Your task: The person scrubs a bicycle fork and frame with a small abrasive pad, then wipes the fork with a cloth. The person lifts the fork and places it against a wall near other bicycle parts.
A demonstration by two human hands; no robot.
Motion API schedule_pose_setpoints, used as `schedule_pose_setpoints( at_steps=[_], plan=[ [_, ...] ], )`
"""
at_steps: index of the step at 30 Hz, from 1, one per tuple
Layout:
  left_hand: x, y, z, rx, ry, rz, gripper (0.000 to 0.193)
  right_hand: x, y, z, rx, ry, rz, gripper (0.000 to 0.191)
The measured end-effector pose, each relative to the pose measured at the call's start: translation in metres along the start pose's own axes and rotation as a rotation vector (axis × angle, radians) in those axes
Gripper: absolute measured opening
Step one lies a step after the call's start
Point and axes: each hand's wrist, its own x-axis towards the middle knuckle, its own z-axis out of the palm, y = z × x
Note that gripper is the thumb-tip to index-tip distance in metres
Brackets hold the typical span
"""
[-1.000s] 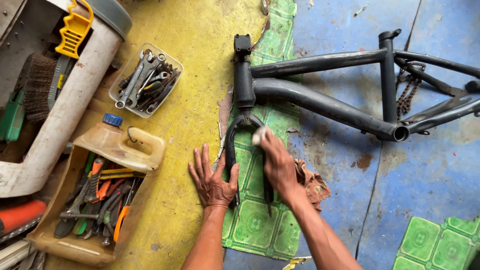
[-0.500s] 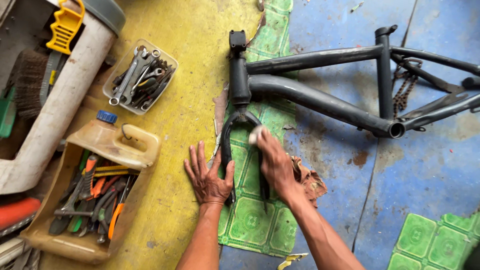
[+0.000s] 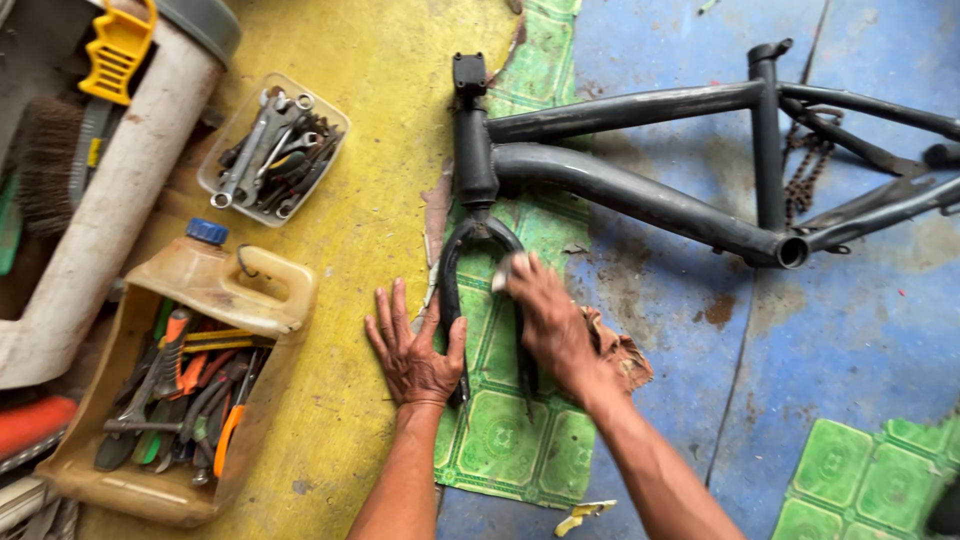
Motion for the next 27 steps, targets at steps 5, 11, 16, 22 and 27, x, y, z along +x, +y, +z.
schedule_pose_setpoints(
  at_steps=[5, 11, 16, 22, 27],
  plan=[
    [0.001, -0.001, 0.001, -0.012, -0.002, -0.008, 0.050, -0.037, 0.003, -0.010, 0.011, -0.132, -0.131, 0.044],
    [0.003, 0.000, -0.001, -0.012, -0.008, -0.005, 0.052, -0.053, 0.003, -0.008, -0.088, -0.113, -0.256, 0.052],
    [0.002, -0.002, 0.000, 0.005, -0.014, 0.001, 0.054, 0.014, 0.026, -0.002, -0.200, 0.082, -0.191, 0.045],
    [0.001, -0.002, 0.001, -0.004, -0.029, -0.014, 0.053, -0.075, -0.003, -0.014, -0.053, -0.029, -0.254, 0.057],
    [0.003, 0.000, 0.000, 0.009, -0.024, -0.012, 0.051, -0.053, 0.010, -0.011, -0.091, -0.045, -0.317, 0.063]
  ],
)
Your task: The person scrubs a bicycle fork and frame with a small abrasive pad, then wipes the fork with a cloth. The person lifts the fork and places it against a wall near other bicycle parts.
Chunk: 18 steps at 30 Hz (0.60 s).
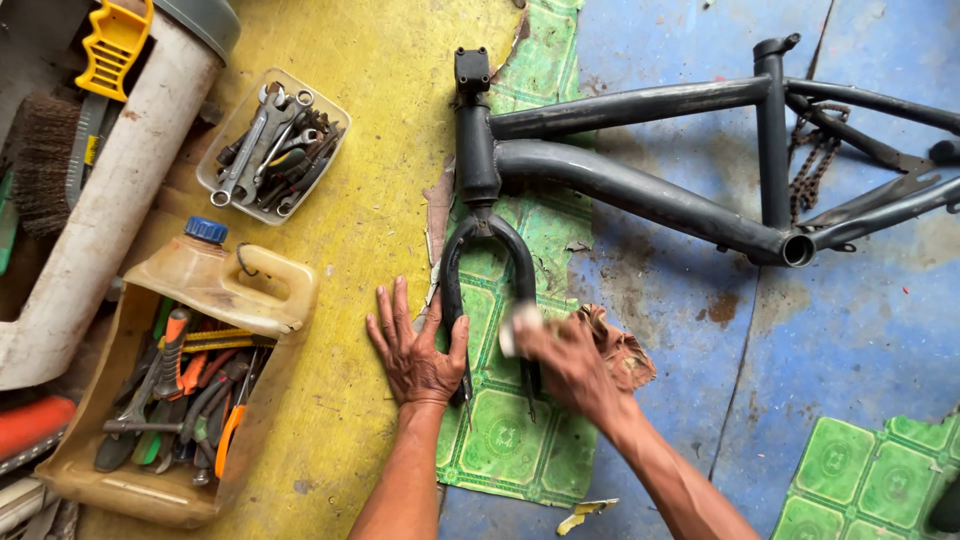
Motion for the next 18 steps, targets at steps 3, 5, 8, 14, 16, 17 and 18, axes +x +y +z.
schedule_pose_setpoints(
  at_steps=[3, 5, 8, 14, 16, 17, 18],
  plan=[
    [-0.002, 0.000, 0.000, -0.002, 0.005, 0.001, 0.051, 0.033, 0.027, 0.008, -0.090, 0.050, 0.101, 0.053],
    [-0.003, -0.001, 0.001, 0.002, 0.007, 0.004, 0.051, 0.035, 0.026, 0.004, -0.038, 0.026, 0.119, 0.053],
    [-0.003, -0.001, 0.003, -0.004, 0.014, 0.004, 0.051, 0.016, 0.004, -0.013, -0.033, -0.192, 0.059, 0.059],
    [-0.001, -0.002, 0.001, -0.007, 0.022, 0.014, 0.052, 0.024, 0.006, -0.033, -0.084, -0.479, -0.166, 0.055],
    [-0.002, -0.002, 0.001, -0.020, 0.027, 0.006, 0.051, 0.030, 0.009, -0.037, -0.098, -0.564, -0.181, 0.052],
    [-0.003, -0.002, 0.000, -0.022, 0.018, 0.002, 0.051, 0.034, 0.010, -0.039, -0.101, -0.589, -0.184, 0.048],
    [-0.003, -0.002, 0.000, -0.023, 0.015, 0.005, 0.052, 0.036, 0.011, -0.041, -0.108, -0.606, -0.187, 0.045]
  ],
)
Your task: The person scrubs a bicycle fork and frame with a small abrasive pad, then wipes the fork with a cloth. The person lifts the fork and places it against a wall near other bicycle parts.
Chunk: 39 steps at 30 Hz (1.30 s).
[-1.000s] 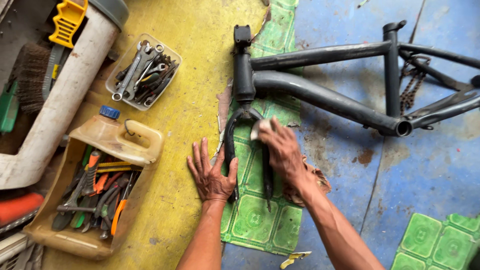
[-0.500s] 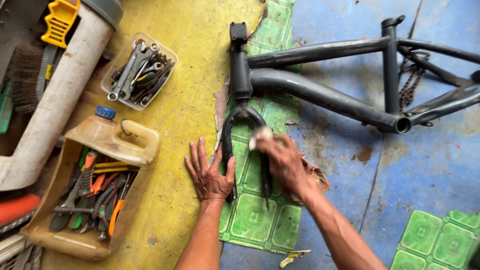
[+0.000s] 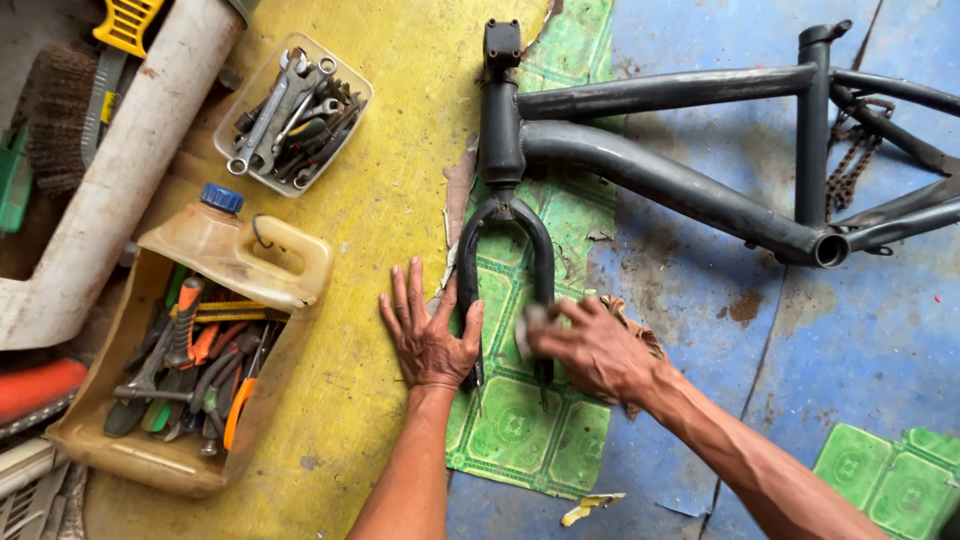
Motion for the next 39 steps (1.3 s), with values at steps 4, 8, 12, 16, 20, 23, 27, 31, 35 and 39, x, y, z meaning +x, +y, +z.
schedule_pose_setpoints(
  at_steps=[4, 8, 12, 16, 20, 23, 27, 31, 35, 39],
  plan=[
    [0.001, -0.001, 0.001, 0.006, 0.010, 0.009, 0.052, 0.007, 0.008, -0.013, -0.014, 0.034, -0.102, 0.041],
    [0.001, -0.001, 0.001, 0.000, 0.004, 0.003, 0.052, 0.013, 0.009, -0.017, -0.062, 0.076, -0.007, 0.053],
    [0.002, -0.001, 0.000, 0.003, 0.001, 0.006, 0.052, 0.001, -0.008, -0.007, 0.105, 0.088, -0.058, 0.045],
    [0.002, -0.001, 0.000, -0.013, 0.022, 0.015, 0.052, 0.006, 0.006, 0.010, 0.050, 0.290, 0.096, 0.053],
    [0.003, 0.000, 0.001, 0.013, 0.010, 0.006, 0.052, 0.031, 0.023, 0.035, 0.130, 0.603, 0.282, 0.052],
    [0.002, 0.001, 0.001, 0.005, 0.001, 0.005, 0.052, 0.006, -0.023, 0.059, 0.225, 0.649, 0.298, 0.058],
    [0.003, 0.002, 0.001, 0.004, 0.005, 0.001, 0.051, -0.013, -0.049, 0.058, 0.312, 0.606, 0.325, 0.055],
    [0.002, 0.001, 0.002, 0.014, 0.011, 0.005, 0.050, 0.034, 0.004, 0.034, 0.258, 0.750, 0.318, 0.039],
    [0.001, 0.000, 0.001, 0.004, 0.010, 0.023, 0.051, 0.042, -0.004, 0.043, 0.280, 0.847, 0.401, 0.037],
    [0.001, 0.001, 0.001, -0.002, 0.015, 0.018, 0.051, -0.003, -0.062, 0.068, 0.320, 0.792, 0.529, 0.049]
  ],
)
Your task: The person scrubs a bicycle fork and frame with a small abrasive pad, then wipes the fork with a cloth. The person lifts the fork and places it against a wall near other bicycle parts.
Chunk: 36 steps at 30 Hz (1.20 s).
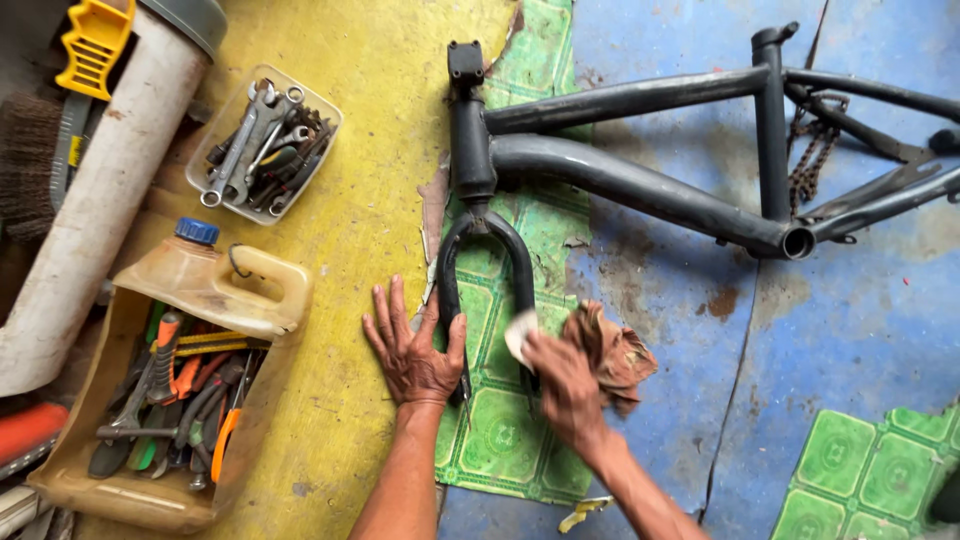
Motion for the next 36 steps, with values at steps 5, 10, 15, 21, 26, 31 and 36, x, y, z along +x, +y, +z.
schedule_pose_setpoints(
  at_steps=[5, 10, 15, 21, 26, 31, 36],
  plan=[
    [0.002, 0.001, 0.001, 0.011, 0.011, 0.012, 0.051, 0.033, 0.004, 0.014, 0.034, 0.067, -0.010, 0.051],
    [-0.001, -0.001, 0.001, -0.007, 0.000, -0.005, 0.050, 0.067, 0.003, 0.026, 0.074, 0.046, 0.181, 0.045],
    [0.000, 0.001, 0.001, 0.014, -0.014, -0.009, 0.051, -0.002, -0.028, 0.007, -0.109, -0.075, 0.090, 0.047],
    [0.000, 0.002, 0.001, 0.017, -0.021, -0.007, 0.051, 0.037, -0.021, 0.024, -0.005, 0.030, 0.124, 0.052],
    [-0.002, 0.000, 0.002, 0.002, -0.012, 0.002, 0.051, 0.052, -0.004, 0.036, -0.008, 0.051, 0.168, 0.049],
    [0.000, 0.002, 0.001, 0.024, -0.029, -0.017, 0.052, -0.012, -0.023, 0.027, -0.090, 0.050, 0.142, 0.052],
    [0.000, 0.000, 0.002, 0.002, -0.006, -0.004, 0.051, 0.058, 0.000, 0.042, 0.000, 0.098, 0.177, 0.050]
  ],
)
